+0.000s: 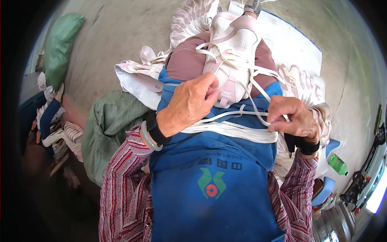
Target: Lacing a white sneaker while sitting in a workshop area.
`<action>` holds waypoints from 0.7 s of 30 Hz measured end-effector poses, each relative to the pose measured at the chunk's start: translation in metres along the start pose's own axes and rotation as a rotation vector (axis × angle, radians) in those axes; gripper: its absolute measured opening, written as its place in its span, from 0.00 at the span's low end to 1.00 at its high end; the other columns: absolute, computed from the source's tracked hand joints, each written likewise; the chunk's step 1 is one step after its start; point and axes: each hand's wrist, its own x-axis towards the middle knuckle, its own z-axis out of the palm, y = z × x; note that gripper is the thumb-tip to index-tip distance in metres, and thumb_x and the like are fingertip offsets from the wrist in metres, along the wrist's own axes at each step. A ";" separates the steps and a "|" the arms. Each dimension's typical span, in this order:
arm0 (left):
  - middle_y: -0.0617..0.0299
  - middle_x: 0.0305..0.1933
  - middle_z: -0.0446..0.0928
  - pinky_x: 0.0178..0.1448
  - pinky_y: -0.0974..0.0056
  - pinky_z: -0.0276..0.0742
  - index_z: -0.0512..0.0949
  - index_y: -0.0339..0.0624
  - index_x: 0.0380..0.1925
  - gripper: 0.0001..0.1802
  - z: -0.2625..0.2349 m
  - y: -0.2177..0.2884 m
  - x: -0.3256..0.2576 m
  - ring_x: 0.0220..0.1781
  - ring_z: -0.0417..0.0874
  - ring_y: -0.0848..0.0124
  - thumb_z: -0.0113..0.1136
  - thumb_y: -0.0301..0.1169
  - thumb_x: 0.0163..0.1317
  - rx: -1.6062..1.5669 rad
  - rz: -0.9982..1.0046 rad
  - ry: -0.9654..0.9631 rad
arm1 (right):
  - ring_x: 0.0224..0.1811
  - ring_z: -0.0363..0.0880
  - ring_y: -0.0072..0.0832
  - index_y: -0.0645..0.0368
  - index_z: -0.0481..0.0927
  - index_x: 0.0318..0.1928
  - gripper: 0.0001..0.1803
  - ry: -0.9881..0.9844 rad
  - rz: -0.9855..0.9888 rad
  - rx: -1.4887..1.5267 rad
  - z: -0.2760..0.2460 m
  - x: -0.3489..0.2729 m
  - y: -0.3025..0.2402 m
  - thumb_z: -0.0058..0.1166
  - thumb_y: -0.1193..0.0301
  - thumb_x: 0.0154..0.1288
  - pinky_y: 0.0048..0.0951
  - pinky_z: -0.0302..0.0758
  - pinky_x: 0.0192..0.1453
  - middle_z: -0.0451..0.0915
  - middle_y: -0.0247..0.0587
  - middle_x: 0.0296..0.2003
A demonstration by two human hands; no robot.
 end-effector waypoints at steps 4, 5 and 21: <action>0.58 0.24 0.75 0.28 0.64 0.71 0.75 0.40 0.38 0.10 -0.003 0.003 0.019 0.22 0.75 0.67 0.63 0.24 0.56 0.030 0.073 0.115 | 0.24 0.66 0.18 0.61 0.84 0.30 0.07 0.041 -0.020 -0.084 0.001 0.012 0.003 0.69 0.75 0.51 0.24 0.63 0.30 0.74 0.30 0.25; 0.58 0.25 0.75 0.29 0.63 0.72 0.75 0.40 0.39 0.11 -0.005 0.002 0.023 0.23 0.75 0.66 0.63 0.23 0.56 0.123 0.138 0.145 | 0.23 0.64 0.18 0.61 0.84 0.31 0.06 0.105 0.060 0.006 0.002 0.013 -0.001 0.67 0.73 0.53 0.24 0.62 0.29 0.72 0.30 0.24; 0.57 0.30 0.73 0.34 0.58 0.73 0.75 0.40 0.31 0.07 -0.004 -0.005 0.056 0.31 0.79 0.57 0.63 0.23 0.52 0.233 0.333 0.038 | 0.27 0.77 0.42 0.61 0.75 0.32 0.07 0.588 -0.117 -0.759 0.059 0.063 0.023 0.60 0.73 0.55 0.38 0.75 0.28 0.71 0.45 0.32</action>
